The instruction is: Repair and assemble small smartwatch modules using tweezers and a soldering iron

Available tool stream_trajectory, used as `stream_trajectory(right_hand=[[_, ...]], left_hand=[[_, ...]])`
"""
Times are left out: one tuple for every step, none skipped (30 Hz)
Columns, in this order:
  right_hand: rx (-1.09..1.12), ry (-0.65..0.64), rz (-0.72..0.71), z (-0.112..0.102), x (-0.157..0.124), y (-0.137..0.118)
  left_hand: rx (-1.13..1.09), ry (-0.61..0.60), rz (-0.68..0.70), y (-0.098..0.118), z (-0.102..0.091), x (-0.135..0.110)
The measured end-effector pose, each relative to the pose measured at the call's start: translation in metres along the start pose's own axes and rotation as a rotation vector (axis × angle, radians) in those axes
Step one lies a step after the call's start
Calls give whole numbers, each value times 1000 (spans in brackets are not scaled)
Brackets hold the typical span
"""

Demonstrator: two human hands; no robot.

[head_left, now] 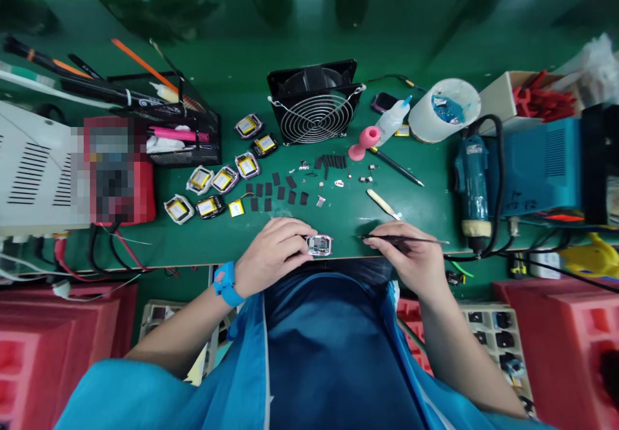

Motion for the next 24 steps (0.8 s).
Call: stream_trajectory(right_hand=[[38, -1, 19, 0, -2, 0], [90, -3, 36, 2, -4, 0], [146, -15, 44, 6, -7, -2], [199, -38, 43, 11, -9, -4], [244, -71, 32, 17, -10, -6], [278, -108, 9, 24, -11, -9], [297, -145, -23, 30, -11, -12], [301, -177, -57, 36, -10, -14], [295, -202, -88, 42, -9, -16], [285, -219, -113, 46, -7, -16], [274, -231, -128, 48, -6, -17], [264, -242, -137, 50, -4, -17], [258, -251, -144, 50, -3, -16], [253, -257, -149, 50, -2, -16], [250, -262, -153, 50, -2, -15], [247, -266, -156, 50, -2, -15], [244, -265, -158, 49, -2, -15], [240, -264, -160, 49, -2, -15], [235, -265, -160, 49, -3, -15], [229, -267, -162, 49, -3, -14], [223, -270, -166, 49, -3, -14], [216, -275, -171, 49, -4, -14], [207, -282, -178, 49, -4, -14], [199, -287, -189, 49, -4, -14]], left_hand=[[-8, 1, -6, 2, 0, 0], [-15, 4, -7, 3, 0, -1], [-22, 7, -6, 4, 0, -1], [-29, 10, -4, 5, 0, -2], [-34, 12, -3, 5, 0, -2], [-35, 16, -3, 5, 0, -2], [-33, 19, 0, 4, 1, -3], [-27, 22, 3, 4, 1, -3], [-20, 24, 7, 3, 1, -3], [-11, 28, 12, 3, 1, -3], [-4, 33, 17, 3, 2, -3], [1, 38, 21, 2, 2, -3], [3, 41, 24, 2, 2, -3], [4, 43, 26, 2, 2, -3], [4, 46, 29, 2, 2, -3], [5, 46, 31, 2, 2, -3], [8, 46, 33, 2, 2, -3], [11, 48, 36, 2, 2, -3], [16, 51, 39, 2, 3, -2], [20, 52, 42, 1, 3, -2], [22, 53, 45, 1, 3, -2], [24, 52, 47, 2, 3, -2], [26, 53, 51, 2, 3, -2], [30, 53, 54, 2, 3, -2]])
Point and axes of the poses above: each hand's wrist, its own x-axis towards the middle knuckle, its own z-axis out of the palm, y = z × x, the point moved 1 cm from there along x, towards the middle knuckle, and after that the axes turned 6 degrees about x, right-handed, at the moved point
